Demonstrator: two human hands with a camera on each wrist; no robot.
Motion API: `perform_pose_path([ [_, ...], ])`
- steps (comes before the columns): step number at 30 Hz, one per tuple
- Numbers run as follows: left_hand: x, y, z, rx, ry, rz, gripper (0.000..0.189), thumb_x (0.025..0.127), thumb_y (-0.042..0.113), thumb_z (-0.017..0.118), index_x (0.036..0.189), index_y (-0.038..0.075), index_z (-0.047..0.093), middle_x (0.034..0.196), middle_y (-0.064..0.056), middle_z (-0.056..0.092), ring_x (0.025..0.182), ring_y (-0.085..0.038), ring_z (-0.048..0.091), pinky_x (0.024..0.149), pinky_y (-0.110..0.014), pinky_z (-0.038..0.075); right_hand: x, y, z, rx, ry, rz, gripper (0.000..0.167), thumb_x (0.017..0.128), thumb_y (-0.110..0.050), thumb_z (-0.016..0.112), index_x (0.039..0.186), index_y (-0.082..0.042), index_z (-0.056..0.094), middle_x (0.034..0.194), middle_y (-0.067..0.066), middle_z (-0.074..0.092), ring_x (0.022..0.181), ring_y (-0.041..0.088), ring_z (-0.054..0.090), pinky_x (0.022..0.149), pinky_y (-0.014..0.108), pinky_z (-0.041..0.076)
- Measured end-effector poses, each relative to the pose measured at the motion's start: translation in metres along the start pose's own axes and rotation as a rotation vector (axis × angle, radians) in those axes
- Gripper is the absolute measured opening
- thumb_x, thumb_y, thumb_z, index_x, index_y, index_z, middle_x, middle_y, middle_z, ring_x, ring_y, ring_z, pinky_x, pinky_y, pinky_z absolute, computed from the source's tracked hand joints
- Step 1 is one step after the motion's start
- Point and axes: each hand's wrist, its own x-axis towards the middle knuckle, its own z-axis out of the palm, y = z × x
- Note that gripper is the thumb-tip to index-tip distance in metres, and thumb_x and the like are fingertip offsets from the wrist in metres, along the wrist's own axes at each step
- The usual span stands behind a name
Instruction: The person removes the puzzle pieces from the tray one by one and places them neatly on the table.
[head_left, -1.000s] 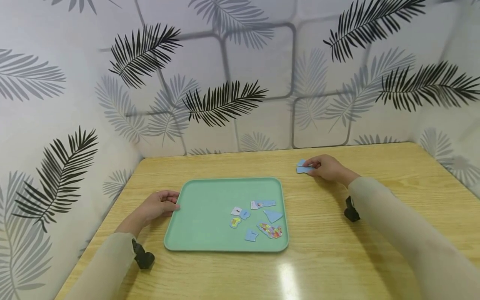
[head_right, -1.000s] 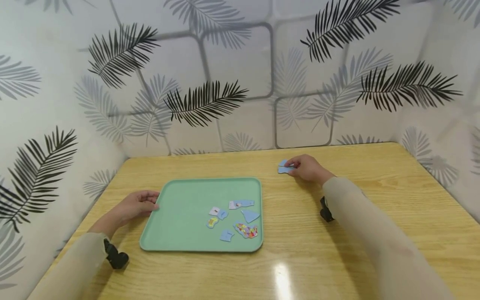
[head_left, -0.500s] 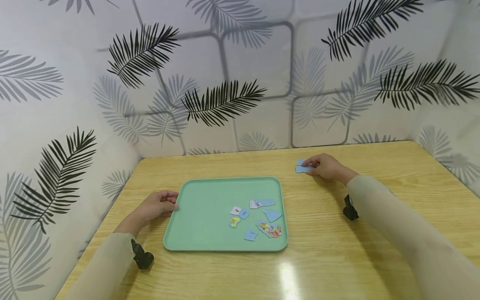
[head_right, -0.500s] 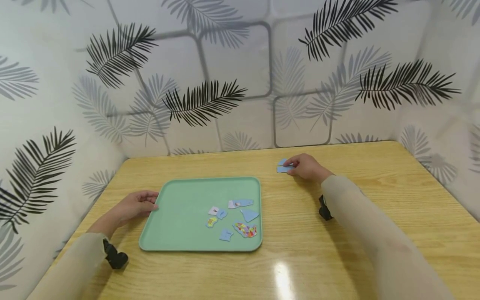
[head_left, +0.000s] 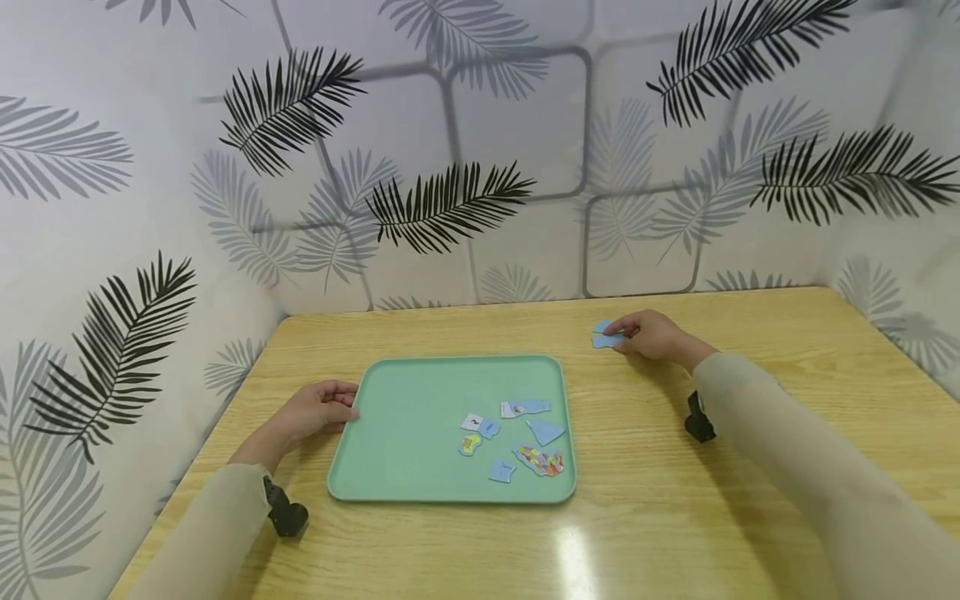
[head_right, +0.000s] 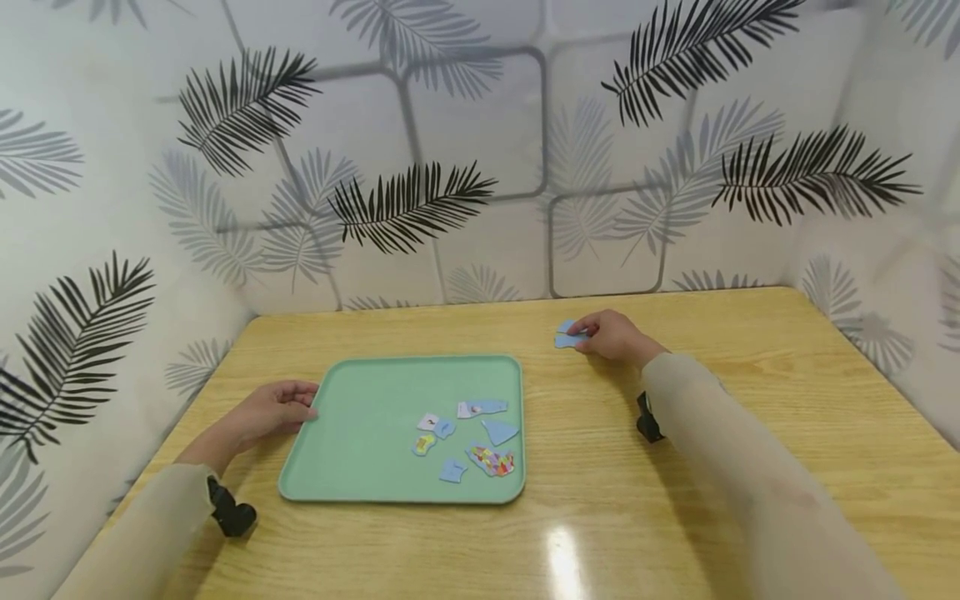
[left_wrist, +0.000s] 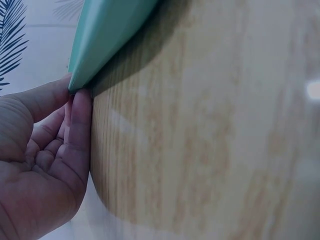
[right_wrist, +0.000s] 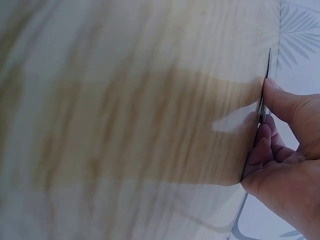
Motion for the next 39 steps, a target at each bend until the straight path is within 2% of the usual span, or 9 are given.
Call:
perform_pose_path([
  [5,-0.001,-0.001,-0.001,-0.003,-0.002,0.002,0.054,0.091,0.006,0.067,0.137,-0.007,0.044,0.108,-0.011,0.053,0.092,-0.018,0.055,0.079,-0.03,0.052,-0.001,-0.002,0.001,0.017,-0.006,-0.003,0.029,0.093,-0.008,0.065,0.121,0.001,0.065,0.117,0.02,0.057,0.09,0.027,0.041,0.077,0.037,0.034],
  [13,-0.001,-0.002,-0.002,-0.025,0.007,-0.016,0.053,0.09,0.005,0.068,0.136,-0.007,0.046,0.107,-0.011,0.055,0.091,-0.017,0.056,0.077,-0.028,0.053,0.001,-0.002,0.001,0.033,-0.021,0.006,0.03,0.093,-0.008,0.064,0.122,0.002,0.064,0.11,0.017,0.056,0.089,0.027,0.039,0.074,0.036,0.031],
  [22,-0.001,-0.002,-0.003,-0.006,0.001,-0.008,0.052,0.091,0.007,0.067,0.137,-0.006,0.045,0.11,-0.011,0.054,0.093,-0.018,0.056,0.08,-0.03,0.052,0.001,-0.003,0.001,0.04,-0.026,0.012,0.032,0.094,-0.009,0.064,0.124,0.001,0.064,0.121,0.021,0.055,0.095,0.029,0.042,0.082,0.039,0.036],
  [25,-0.001,-0.002,-0.003,-0.006,0.0,-0.007,0.053,0.091,0.007,0.067,0.137,-0.006,0.045,0.11,-0.011,0.054,0.094,-0.018,0.056,0.081,-0.03,0.052,0.0,-0.002,-0.001,0.062,-0.027,0.004,0.033,0.093,-0.008,0.065,0.125,0.001,0.063,0.109,0.018,0.057,0.091,0.027,0.044,0.078,0.038,0.039],
  [29,-0.001,-0.002,-0.002,-0.009,0.0,-0.008,0.053,0.091,0.007,0.068,0.137,-0.006,0.045,0.111,-0.012,0.055,0.094,-0.018,0.056,0.081,-0.031,0.053,-0.002,-0.001,-0.003,0.096,-0.019,0.0,0.036,0.092,-0.009,0.067,0.126,0.002,0.062,0.088,0.009,0.054,0.077,0.021,0.044,0.066,0.031,0.038],
  [31,0.0,-0.001,-0.002,-0.009,-0.001,-0.009,0.053,0.091,0.007,0.068,0.137,-0.006,0.045,0.111,-0.012,0.055,0.094,-0.018,0.056,0.081,-0.031,0.053,-0.004,-0.002,-0.004,0.099,-0.009,0.0,0.037,0.092,-0.011,0.067,0.127,0.002,0.062,0.088,0.009,0.054,0.075,0.02,0.045,0.064,0.03,0.038],
  [36,0.0,-0.001,-0.002,-0.011,0.0,-0.01,0.053,0.091,0.007,0.068,0.137,-0.006,0.045,0.111,-0.012,0.055,0.093,-0.018,0.056,0.08,-0.03,0.053,-0.007,-0.004,-0.005,0.122,0.013,-0.007,0.037,0.094,-0.011,0.065,0.129,0.001,0.06,0.104,0.016,0.056,0.086,0.024,0.045,0.07,0.031,0.04],
  [39,0.001,-0.001,-0.001,-0.012,0.003,-0.01,0.052,0.091,0.006,0.067,0.137,-0.006,0.046,0.11,-0.011,0.055,0.093,-0.017,0.056,0.08,-0.03,0.053,-0.009,-0.007,-0.005,0.16,0.02,-0.003,0.038,0.096,-0.011,0.063,0.132,0.001,0.058,0.118,0.023,0.054,0.1,0.031,0.049,0.078,0.034,0.044],
])
